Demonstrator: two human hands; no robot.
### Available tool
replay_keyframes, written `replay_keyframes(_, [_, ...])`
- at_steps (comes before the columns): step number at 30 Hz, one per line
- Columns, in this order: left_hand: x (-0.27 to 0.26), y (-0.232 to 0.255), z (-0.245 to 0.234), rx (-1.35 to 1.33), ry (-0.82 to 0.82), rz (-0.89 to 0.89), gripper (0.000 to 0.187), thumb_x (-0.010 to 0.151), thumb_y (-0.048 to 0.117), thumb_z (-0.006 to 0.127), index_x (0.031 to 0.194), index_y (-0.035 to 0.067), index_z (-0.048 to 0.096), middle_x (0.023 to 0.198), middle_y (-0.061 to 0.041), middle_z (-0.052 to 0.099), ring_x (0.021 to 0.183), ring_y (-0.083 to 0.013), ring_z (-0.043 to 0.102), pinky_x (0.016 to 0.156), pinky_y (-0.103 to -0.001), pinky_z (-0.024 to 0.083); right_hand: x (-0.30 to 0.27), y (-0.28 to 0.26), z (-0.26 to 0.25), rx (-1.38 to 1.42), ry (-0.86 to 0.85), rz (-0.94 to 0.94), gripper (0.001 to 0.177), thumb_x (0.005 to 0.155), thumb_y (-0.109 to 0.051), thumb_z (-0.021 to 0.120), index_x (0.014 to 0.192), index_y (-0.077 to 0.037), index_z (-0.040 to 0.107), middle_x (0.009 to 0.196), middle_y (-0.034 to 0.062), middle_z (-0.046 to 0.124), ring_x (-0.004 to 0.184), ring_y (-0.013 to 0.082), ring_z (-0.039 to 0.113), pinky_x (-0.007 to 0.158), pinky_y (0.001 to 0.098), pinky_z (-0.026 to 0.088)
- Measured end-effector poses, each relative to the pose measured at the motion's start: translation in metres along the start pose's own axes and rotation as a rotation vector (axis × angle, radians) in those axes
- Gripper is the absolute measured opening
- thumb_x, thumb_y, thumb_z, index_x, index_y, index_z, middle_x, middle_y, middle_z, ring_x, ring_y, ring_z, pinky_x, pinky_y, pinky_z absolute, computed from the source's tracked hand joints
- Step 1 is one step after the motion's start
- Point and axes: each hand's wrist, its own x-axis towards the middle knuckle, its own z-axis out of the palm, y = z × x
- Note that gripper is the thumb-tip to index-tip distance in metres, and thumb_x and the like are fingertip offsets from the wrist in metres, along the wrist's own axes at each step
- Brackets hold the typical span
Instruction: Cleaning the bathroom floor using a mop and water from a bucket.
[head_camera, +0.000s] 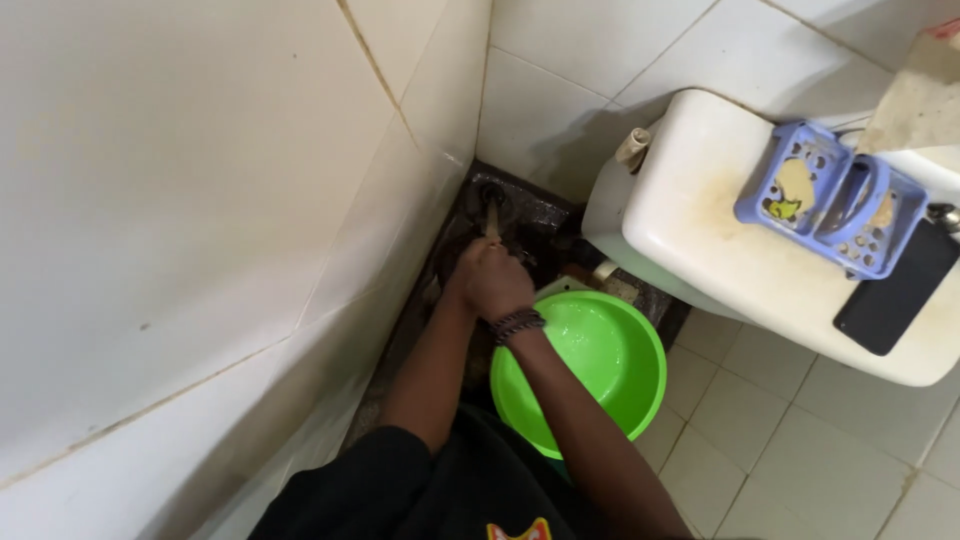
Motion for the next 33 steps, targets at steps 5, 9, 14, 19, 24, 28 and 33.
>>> replay_keyframes(5, [0.066, -0.057, 0.011, -0.753, -0.196, -0.549, 0.037, 0.103, 0.027, 0.059, 0.069, 0.019, 0.047, 0.063, -0.001, 0.047, 0.050, -0.0153, 0.038, 0.051, -0.036, 0.040, 0.004, 0.021, -0.037, 0.005, -0.086, 0.061, 0.028, 0.091, -0.023, 0.062, 0.102, 0.001, 0.072, 0.095, 0.0291, 0.072, 0.087, 0.0452, 0.072, 0.079, 0.0524, 0.060])
replay_keyframes(9, [0.093, -0.064, 0.020, -0.864, -0.200, -0.705, 0.049, 0.105, 0.027, 0.058, 0.058, 0.019, 0.044, 0.058, 0.000, 0.043, 0.046, -0.0160, 0.034, 0.048, -0.038, 0.038, 0.017, 0.030, -0.060, 0.024, 0.006, 0.113, 0.028, 0.089, -0.027, 0.065, 0.110, -0.012, 0.076, 0.097, 0.0277, 0.072, 0.092, 0.0462, 0.069, 0.083, 0.0540, 0.058])
replay_keyframes(14, [0.106, -0.054, 0.024, -0.661, -0.069, -0.723, 0.042, 0.103, 0.031, 0.061, 0.065, 0.018, 0.049, 0.073, -0.002, 0.047, 0.060, -0.0179, 0.040, 0.061, -0.042, 0.041, 0.035, 0.050, -0.043, -0.008, 0.052, 0.034, 0.025, 0.090, -0.025, 0.064, 0.108, -0.012, 0.077, 0.095, 0.0265, 0.073, 0.088, 0.0457, 0.071, 0.079, 0.0548, 0.059])
replay_keyframes(19, [0.109, -0.041, 0.031, -0.450, 0.054, -0.725, 0.036, 0.102, 0.035, 0.063, 0.071, 0.017, 0.054, 0.087, -0.003, 0.051, 0.075, -0.0199, 0.046, 0.074, -0.046, 0.045, 0.024, 0.053, -0.015, 0.012, 0.002, -0.024, 0.045, 0.088, -0.022, 0.065, 0.129, -0.005, 0.064, 0.091, 0.0278, 0.072, 0.077, 0.0458, 0.071, 0.069, 0.0549, 0.059])
replay_keyframes(24, [0.100, -0.028, 0.029, -0.229, 0.181, -0.705, 0.033, 0.100, 0.038, 0.066, 0.078, 0.015, 0.058, 0.102, -0.005, 0.055, 0.089, -0.0218, 0.052, 0.087, -0.051, 0.048, 0.028, 0.044, -0.025, -0.038, -0.055, 0.029, 0.032, 0.086, -0.023, 0.067, 0.109, -0.001, 0.073, 0.093, 0.0292, 0.071, 0.081, 0.0427, 0.073, 0.072, 0.0513, 0.061])
replay_keyframes(28, [0.040, 0.028, 0.085, -0.296, 0.317, -0.765, 0.034, 0.103, 0.037, 0.062, 0.079, 0.014, 0.060, 0.094, -0.005, 0.057, 0.083, -0.0215, 0.054, 0.079, -0.046, 0.048, 0.019, 0.033, -0.061, -0.046, -0.083, 0.073, 0.028, 0.086, -0.022, 0.066, 0.105, -0.005, 0.078, 0.097, 0.0283, 0.072, 0.091, 0.0434, 0.072, 0.079, 0.0515, 0.061])
replay_keyframes(33, [0.055, 0.039, 0.119, -0.408, 0.508, -0.812, 0.038, 0.108, 0.035, 0.056, 0.080, 0.011, 0.063, 0.082, -0.006, 0.060, 0.071, -0.0211, 0.057, 0.066, -0.039, 0.050, -0.002, 0.041, -0.068, -0.023, -0.019, 0.040, 0.025, 0.083, -0.024, 0.067, 0.104, -0.016, 0.078, 0.097, 0.0240, 0.073, 0.094, 0.0454, 0.069, 0.087, 0.0529, 0.057])
